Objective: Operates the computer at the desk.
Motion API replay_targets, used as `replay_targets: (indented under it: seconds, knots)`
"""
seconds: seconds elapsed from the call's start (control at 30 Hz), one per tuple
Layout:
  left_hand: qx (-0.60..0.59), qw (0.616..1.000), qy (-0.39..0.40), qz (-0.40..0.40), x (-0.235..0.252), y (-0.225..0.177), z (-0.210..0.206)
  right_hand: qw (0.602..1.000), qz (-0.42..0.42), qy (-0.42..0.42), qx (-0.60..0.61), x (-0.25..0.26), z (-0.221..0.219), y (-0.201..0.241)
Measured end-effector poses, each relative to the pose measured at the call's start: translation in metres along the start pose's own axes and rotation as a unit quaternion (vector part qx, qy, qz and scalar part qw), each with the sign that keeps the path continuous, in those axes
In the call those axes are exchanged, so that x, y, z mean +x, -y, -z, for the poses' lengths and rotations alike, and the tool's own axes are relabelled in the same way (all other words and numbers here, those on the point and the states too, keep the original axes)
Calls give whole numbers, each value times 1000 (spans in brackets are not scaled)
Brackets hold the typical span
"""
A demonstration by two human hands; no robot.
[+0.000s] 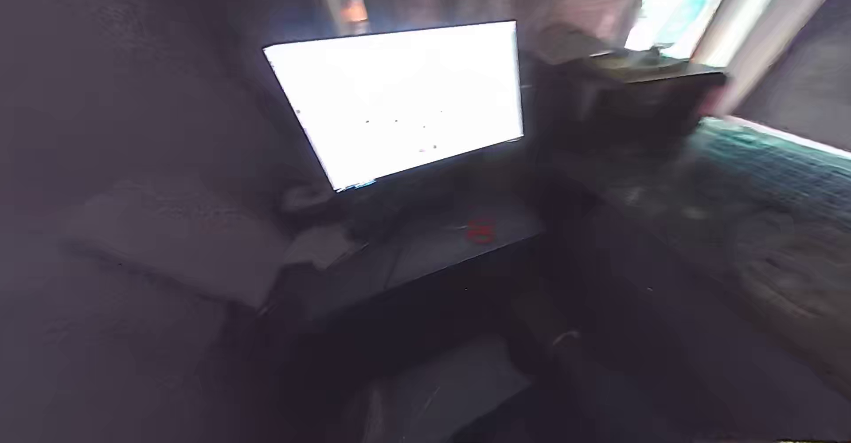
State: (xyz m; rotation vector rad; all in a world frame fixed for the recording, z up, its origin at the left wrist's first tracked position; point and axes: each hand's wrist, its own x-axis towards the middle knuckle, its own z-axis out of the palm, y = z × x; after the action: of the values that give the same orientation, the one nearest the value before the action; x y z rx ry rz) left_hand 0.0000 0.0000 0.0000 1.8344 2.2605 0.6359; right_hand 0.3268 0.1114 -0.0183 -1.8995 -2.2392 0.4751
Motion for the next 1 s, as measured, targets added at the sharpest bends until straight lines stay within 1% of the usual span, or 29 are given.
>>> replay_targets:
  seconds: [0.03, 0.07, 0.1, 0.13, 0.17, 0.2, 0.3, 0.37, 0.43, 0.47, 0.53, 0.63, 0.7, 0.77, 0.87, 0.9, 0.97, 1.0]
  knots:
    - [48, 999, -16, 12, -4, 31, -26, 997, -44, -63, 22, 19, -28, -20]
    - [83, 996, -14, 11, -1, 50, -46, 989, -65, -126, 35, 35, -47, -38]
    - [103, 994, -18, 8, 4, 67, -67, 986, -64, -154, 32, 43, -57, -50]
    - [105, 994, -43, -1, 9, 87, -91, 985, -54, -162, 16, 46, -64, -60]
    - [95, 995, -40, -2, 11, 96, -100, 985, -43, -167, 5, 46, -68, -64]
    - [93, 995, -33, 2, 12, 96, -100, 985, -35, -169, 0, 47, -70, -66]
    - [98, 992, -86, 5, 15, 98, -99, 984, -28, -178, 11, 49, -65, -58]
    - [109, 991, -72, 25, 14, 88, -82, 984, -23, -177, 17, 49, -63, -57]
    - [91, 994, -48, 40, 14, 98, -90, 985, -17, -173, 10, 48, -68, -62]
    - [94, 994, -47, 31, 14, 103, -94, 985, -19, -171, 4, 47, -71, -66]
    - [114, 992, -54, -2, 13, 97, -90, 986, -27, -161, -12, 46, -73, -70]
    - [99, 994, -37, 1, 8, 87, -81, 984, -27, -175, -23, 44, -75, -72]
    - [102, 994, -45, -13, 4, 93, -85, 983, -31, -175, -32, 42, -77, -72]
    - [104, 992, -60, -48, 6, 103, -93, 984, -35, -169, -40, 40, -76, -74]
    - [111, 989, -78, -56, 15, 100, -98, 990, -61, -121, -35, 38, -70, -74]
    - [106, 989, -81, -56, 18, 100, -101, 990, -61, -117, -38, 38, -72, -76]
    - [105, 988, -93, -62, 19, 101, -107, 988, -49, -135, -48, 40, -75, -79]
    - [105, 989, -83, -68, 18, 96, -100, 988, -43, -140, -50, 42, -77, -80]
